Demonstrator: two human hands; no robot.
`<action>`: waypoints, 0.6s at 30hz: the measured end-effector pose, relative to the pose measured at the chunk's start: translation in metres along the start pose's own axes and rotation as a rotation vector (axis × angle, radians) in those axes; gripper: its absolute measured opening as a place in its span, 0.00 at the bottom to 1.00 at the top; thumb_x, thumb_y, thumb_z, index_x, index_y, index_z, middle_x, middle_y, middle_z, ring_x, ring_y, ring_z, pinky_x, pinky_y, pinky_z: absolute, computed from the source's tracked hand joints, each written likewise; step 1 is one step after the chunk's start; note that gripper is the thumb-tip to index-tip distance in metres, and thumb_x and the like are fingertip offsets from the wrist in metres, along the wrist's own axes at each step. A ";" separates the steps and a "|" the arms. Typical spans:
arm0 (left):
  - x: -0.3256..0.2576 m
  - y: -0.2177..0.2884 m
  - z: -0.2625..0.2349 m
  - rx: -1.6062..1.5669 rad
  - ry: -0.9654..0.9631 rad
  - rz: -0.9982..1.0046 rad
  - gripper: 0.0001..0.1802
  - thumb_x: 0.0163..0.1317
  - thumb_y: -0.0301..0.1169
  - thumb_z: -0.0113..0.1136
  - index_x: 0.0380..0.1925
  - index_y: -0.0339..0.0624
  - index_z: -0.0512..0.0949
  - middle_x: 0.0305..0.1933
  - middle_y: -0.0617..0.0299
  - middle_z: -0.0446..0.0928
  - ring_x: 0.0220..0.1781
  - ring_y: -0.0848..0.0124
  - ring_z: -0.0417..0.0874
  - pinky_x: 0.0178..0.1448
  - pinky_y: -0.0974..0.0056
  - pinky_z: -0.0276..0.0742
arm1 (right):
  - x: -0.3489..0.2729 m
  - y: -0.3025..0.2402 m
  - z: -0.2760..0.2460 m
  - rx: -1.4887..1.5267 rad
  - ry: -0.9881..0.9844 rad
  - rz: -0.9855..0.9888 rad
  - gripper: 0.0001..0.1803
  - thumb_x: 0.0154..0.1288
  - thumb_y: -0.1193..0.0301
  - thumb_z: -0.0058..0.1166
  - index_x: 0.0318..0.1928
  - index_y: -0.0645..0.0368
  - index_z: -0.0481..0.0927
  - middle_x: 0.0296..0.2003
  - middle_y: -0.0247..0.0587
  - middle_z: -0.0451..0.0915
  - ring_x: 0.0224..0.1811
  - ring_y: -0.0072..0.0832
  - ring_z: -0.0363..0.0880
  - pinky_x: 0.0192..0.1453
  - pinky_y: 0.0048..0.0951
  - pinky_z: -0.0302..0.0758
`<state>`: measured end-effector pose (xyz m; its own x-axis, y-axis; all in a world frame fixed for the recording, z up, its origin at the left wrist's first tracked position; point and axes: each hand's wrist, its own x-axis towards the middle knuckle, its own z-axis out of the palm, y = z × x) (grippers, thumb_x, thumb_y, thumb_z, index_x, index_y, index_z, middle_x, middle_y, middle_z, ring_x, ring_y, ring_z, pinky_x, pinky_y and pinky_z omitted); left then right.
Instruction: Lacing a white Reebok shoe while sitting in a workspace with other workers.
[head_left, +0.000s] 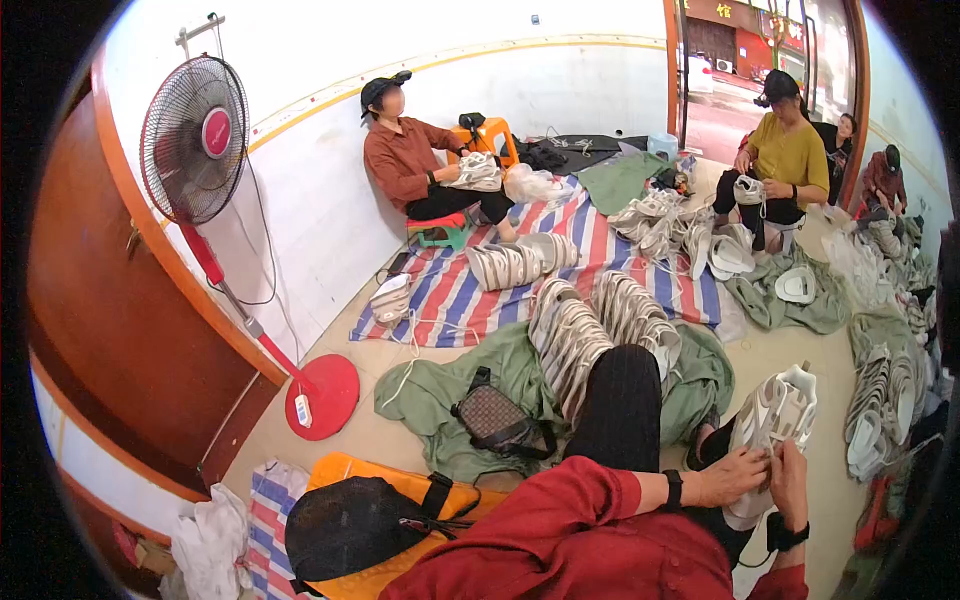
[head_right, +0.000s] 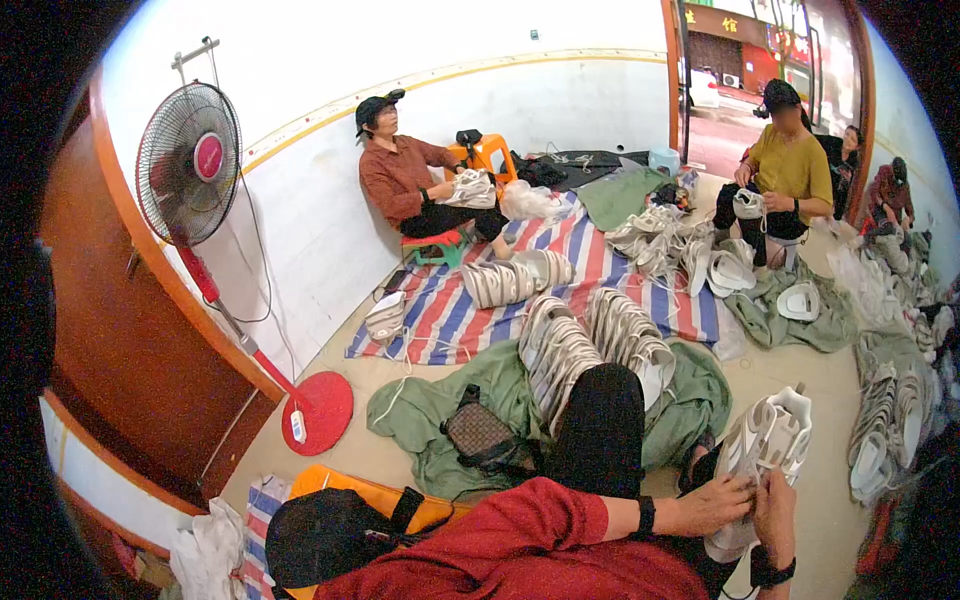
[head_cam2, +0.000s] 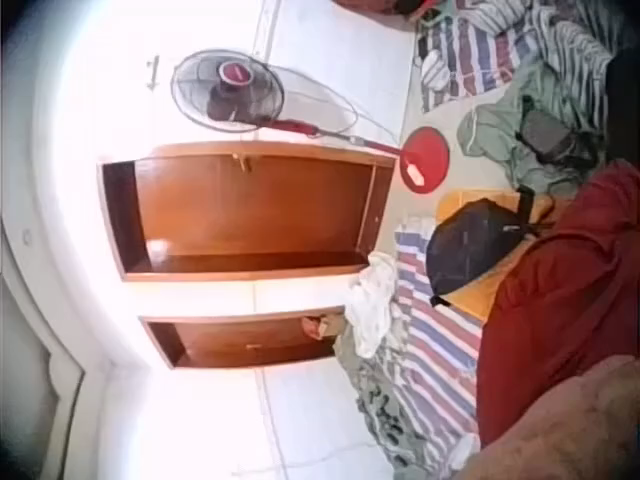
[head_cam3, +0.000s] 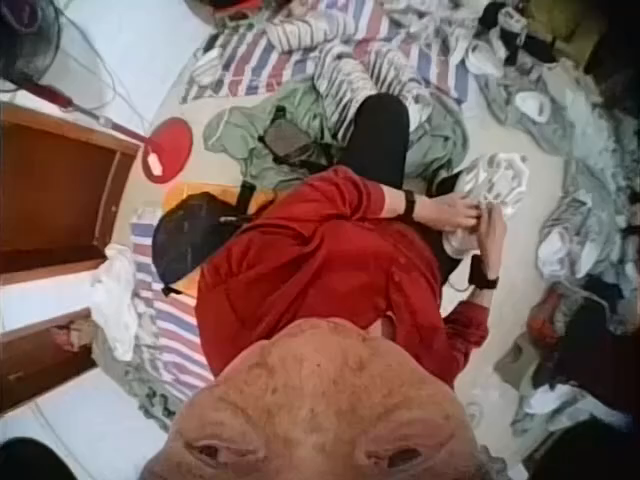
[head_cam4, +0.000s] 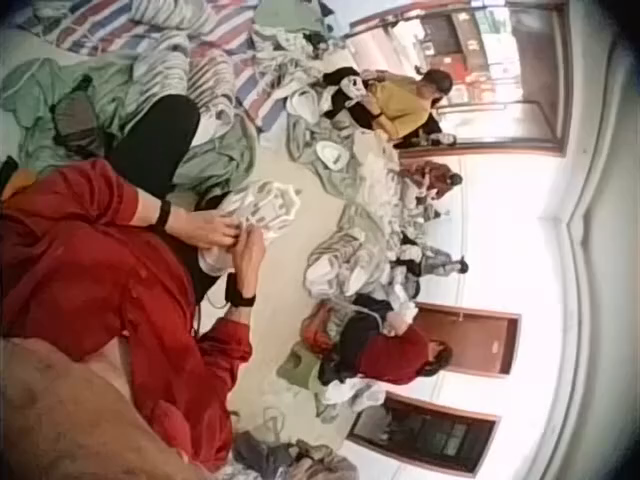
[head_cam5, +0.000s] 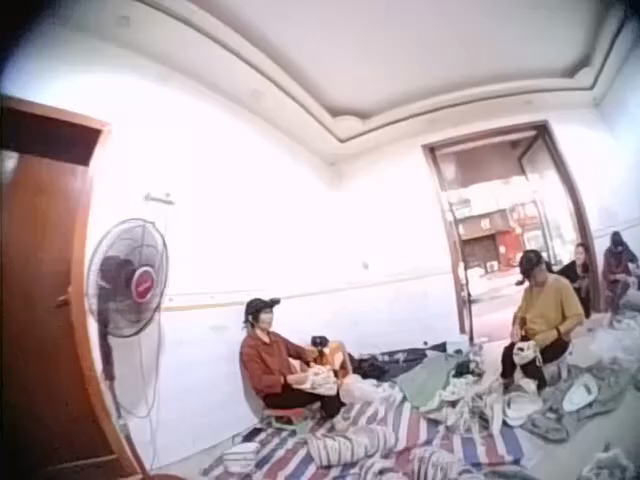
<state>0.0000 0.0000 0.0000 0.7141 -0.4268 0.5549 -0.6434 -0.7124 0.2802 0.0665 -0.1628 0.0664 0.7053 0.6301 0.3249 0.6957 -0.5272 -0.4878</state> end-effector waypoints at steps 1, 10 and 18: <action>0.001 -0.001 0.001 -0.002 0.014 0.024 0.17 0.52 0.31 0.58 0.42 0.38 0.74 0.60 0.50 0.70 0.66 0.53 0.65 0.63 0.52 0.65 | -0.005 -0.005 -0.008 0.087 -0.035 0.073 0.06 0.65 0.75 0.50 0.35 0.63 0.67 0.27 0.46 0.75 0.28 0.40 0.73 0.34 0.38 0.69; 0.017 0.006 0.009 -0.035 0.079 0.056 0.16 0.49 0.32 0.58 0.39 0.36 0.74 0.51 0.51 0.72 0.61 0.52 0.68 0.61 0.53 0.66 | -0.006 0.019 -0.012 0.395 0.001 0.254 0.07 0.61 0.77 0.51 0.38 0.68 0.72 0.27 0.46 0.76 0.29 0.28 0.74 0.36 0.29 0.72; 0.010 0.004 0.009 -0.035 0.070 0.042 0.18 0.49 0.32 0.58 0.41 0.35 0.74 0.48 0.50 0.73 0.60 0.51 0.68 0.61 0.51 0.66 | -0.007 -0.001 -0.012 0.325 -0.017 0.129 0.09 0.59 0.77 0.53 0.40 0.70 0.78 0.30 0.42 0.79 0.33 0.24 0.77 0.36 0.27 0.74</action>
<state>0.0070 -0.0119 -0.0004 0.6662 -0.4153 0.6195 -0.6824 -0.6745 0.2818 0.0624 -0.1741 0.0741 0.7802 0.5810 0.2317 0.5194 -0.3953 -0.7576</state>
